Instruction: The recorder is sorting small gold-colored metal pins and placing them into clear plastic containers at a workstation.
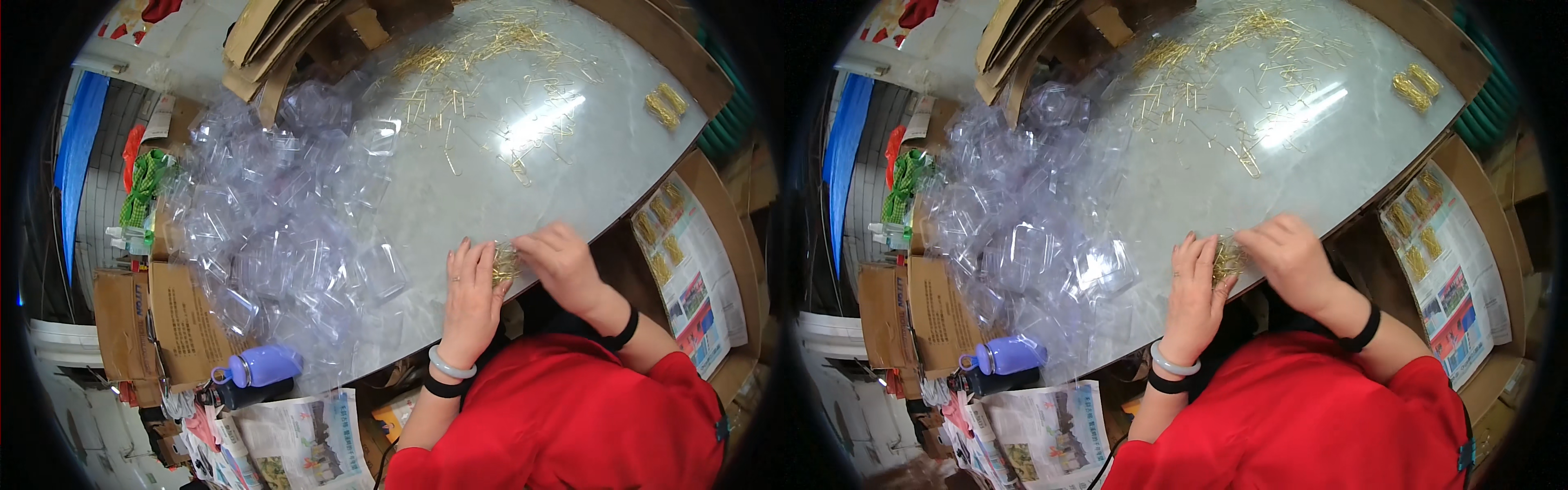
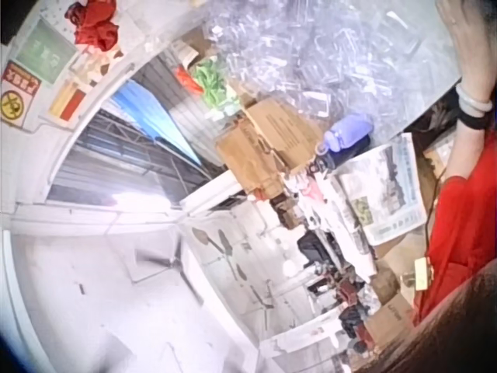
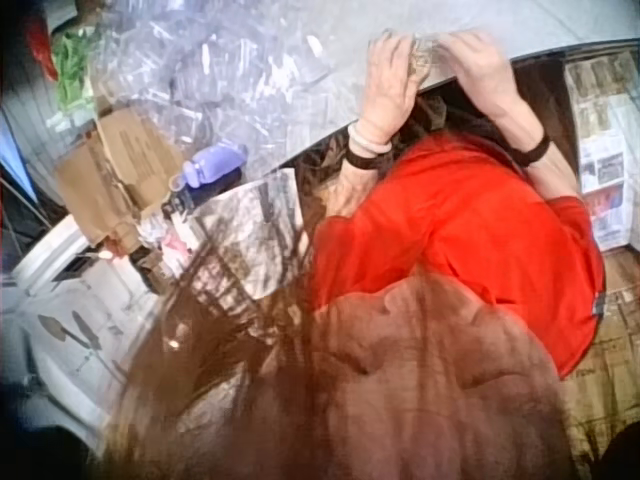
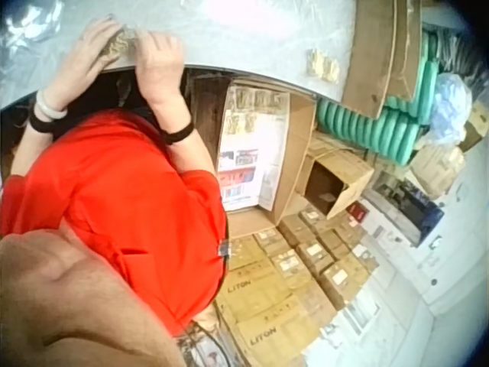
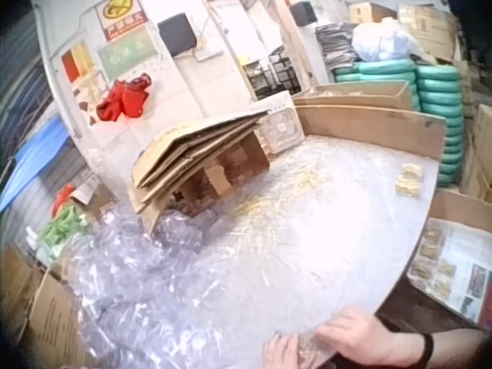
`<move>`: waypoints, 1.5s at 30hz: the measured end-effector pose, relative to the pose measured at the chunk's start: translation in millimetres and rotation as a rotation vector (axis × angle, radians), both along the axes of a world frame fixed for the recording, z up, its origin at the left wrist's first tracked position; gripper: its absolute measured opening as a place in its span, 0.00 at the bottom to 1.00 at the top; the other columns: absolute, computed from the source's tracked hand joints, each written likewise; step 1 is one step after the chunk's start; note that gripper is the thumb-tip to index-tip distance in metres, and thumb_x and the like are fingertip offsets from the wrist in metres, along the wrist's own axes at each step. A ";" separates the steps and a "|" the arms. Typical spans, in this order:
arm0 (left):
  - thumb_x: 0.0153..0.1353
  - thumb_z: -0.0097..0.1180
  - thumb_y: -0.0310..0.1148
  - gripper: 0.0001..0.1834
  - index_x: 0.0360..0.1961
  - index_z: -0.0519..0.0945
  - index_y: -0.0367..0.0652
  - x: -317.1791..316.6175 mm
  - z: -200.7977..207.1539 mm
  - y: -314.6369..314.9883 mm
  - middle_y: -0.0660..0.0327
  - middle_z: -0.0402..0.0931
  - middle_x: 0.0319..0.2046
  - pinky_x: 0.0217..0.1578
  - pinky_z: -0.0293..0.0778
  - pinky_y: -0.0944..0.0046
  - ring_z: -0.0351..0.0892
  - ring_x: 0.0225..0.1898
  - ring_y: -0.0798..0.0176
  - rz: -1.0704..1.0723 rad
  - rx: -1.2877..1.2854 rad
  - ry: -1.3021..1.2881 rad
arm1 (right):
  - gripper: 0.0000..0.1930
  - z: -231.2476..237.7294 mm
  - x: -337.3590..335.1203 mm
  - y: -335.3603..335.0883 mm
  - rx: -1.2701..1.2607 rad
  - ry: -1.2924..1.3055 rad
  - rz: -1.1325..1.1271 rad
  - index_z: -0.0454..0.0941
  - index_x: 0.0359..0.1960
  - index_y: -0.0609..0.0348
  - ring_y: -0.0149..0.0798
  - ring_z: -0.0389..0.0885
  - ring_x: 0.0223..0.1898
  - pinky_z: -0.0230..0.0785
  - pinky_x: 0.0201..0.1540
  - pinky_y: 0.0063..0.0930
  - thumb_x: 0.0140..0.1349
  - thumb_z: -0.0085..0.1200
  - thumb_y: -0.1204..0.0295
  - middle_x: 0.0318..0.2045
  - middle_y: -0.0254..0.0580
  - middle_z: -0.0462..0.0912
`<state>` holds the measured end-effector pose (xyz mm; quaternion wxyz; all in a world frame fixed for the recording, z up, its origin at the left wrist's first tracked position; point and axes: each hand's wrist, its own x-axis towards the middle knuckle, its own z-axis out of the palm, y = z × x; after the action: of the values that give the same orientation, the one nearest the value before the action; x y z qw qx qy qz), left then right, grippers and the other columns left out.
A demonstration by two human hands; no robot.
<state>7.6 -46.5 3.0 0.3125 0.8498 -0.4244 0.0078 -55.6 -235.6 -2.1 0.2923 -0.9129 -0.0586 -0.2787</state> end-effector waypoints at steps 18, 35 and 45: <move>0.55 0.71 0.27 0.52 0.75 0.51 0.34 -1.9 -3.5 5.3 0.40 0.64 0.62 0.64 0.64 0.43 0.66 0.62 0.35 0.082 -0.152 0.158 | 0.24 6.5 19.2 9.6 0.061 0.137 0.288 0.76 0.53 0.63 0.52 0.77 0.51 0.72 0.55 0.42 0.53 0.66 0.74 0.50 0.48 0.78; 0.58 0.64 0.21 0.36 0.69 0.68 0.39 -1.5 12.5 16.7 0.45 0.74 0.57 0.59 0.71 0.51 0.72 0.59 0.41 0.161 -0.039 0.097 | 0.27 10.4 22.9 14.7 -0.158 0.082 0.330 0.73 0.59 0.65 0.54 0.73 0.62 0.66 0.67 0.44 0.56 0.62 0.74 0.58 0.52 0.75; 0.56 0.67 0.22 0.33 0.64 0.72 0.36 -8.7 31.0 24.6 0.46 0.72 0.53 0.49 0.76 0.54 0.77 0.49 0.44 0.263 0.066 0.027 | 0.26 14.4 24.5 3.9 -0.140 0.153 0.385 0.71 0.60 0.69 0.55 0.69 0.67 0.61 0.73 0.46 0.57 0.50 0.84 0.61 0.55 0.73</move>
<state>-1.1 -21.9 33.9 0.2863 0.9080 -0.3050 0.0235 -31.1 -231.7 12.3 0.2797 -0.9214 -0.2289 -0.1427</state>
